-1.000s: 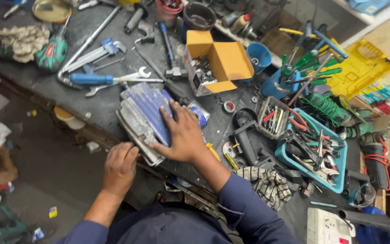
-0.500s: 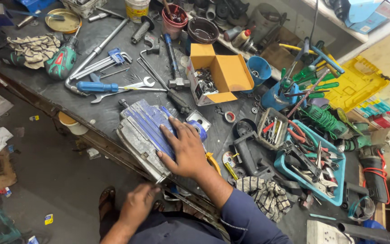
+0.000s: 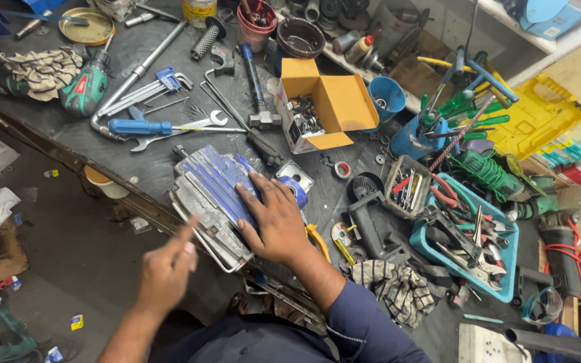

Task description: The person wipes a blue motorcycle engine cover with a rag, then uses a long hex key to loosen and remove fasteners from the cover on the workbench, handling small parts and a box of components while working at the bench.

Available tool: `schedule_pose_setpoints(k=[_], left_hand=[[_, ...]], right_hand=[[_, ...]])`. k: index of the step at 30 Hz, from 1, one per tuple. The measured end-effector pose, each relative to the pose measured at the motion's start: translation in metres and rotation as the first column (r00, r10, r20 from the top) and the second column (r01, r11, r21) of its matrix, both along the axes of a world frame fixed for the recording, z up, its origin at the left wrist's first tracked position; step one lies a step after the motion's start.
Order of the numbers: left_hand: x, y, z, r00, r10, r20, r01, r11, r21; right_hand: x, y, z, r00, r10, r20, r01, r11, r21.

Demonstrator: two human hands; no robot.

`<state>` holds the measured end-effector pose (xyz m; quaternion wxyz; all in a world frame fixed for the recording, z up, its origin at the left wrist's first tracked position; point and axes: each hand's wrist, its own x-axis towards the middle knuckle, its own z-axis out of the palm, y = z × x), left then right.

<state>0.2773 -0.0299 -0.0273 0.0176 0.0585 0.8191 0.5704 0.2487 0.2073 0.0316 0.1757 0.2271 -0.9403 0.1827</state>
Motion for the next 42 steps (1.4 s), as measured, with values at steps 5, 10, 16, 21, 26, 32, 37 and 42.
schedule_pose_setpoints(k=[5,10,16,21,26,32,37,42], left_hand=[[0.026,0.017,-0.067,0.974,0.082,0.212,-0.018,0.957,-0.288],[0.077,0.038,-0.079,0.863,-0.415,0.29,0.483,0.845,-0.229],[0.054,0.012,-0.04,0.906,-0.396,0.151,0.38,0.917,0.122],[0.027,0.003,-0.07,0.953,0.049,0.299,-0.06,0.998,0.03],[0.072,0.028,-0.086,0.913,-0.407,0.023,0.402,0.888,-0.224],[0.067,0.012,-0.057,0.918,-0.274,0.287,0.161,0.919,0.361],[0.044,0.02,-0.064,0.977,-0.138,0.164,0.157,0.982,-0.102],[0.07,0.034,-0.044,0.765,-0.611,0.205,0.641,0.754,-0.147]], right_hand=[[0.001,0.002,0.001,1.0,-0.007,0.005,0.007,1.0,-0.012],[0.0,0.002,0.0,1.0,-0.008,0.003,0.008,1.0,-0.008],[0.002,0.003,-0.003,1.0,-0.008,0.011,0.008,1.0,-0.005],[0.002,0.002,-0.003,1.0,-0.014,-0.005,0.014,1.0,-0.002],[0.0,0.003,-0.002,1.0,-0.023,-0.002,0.023,1.0,-0.006],[0.001,0.004,-0.004,1.0,-0.02,-0.004,0.02,1.0,-0.005],[0.0,0.004,-0.004,1.0,-0.019,0.006,0.019,1.0,-0.003],[-0.001,0.005,-0.002,1.0,-0.021,0.012,0.021,1.0,0.003]])
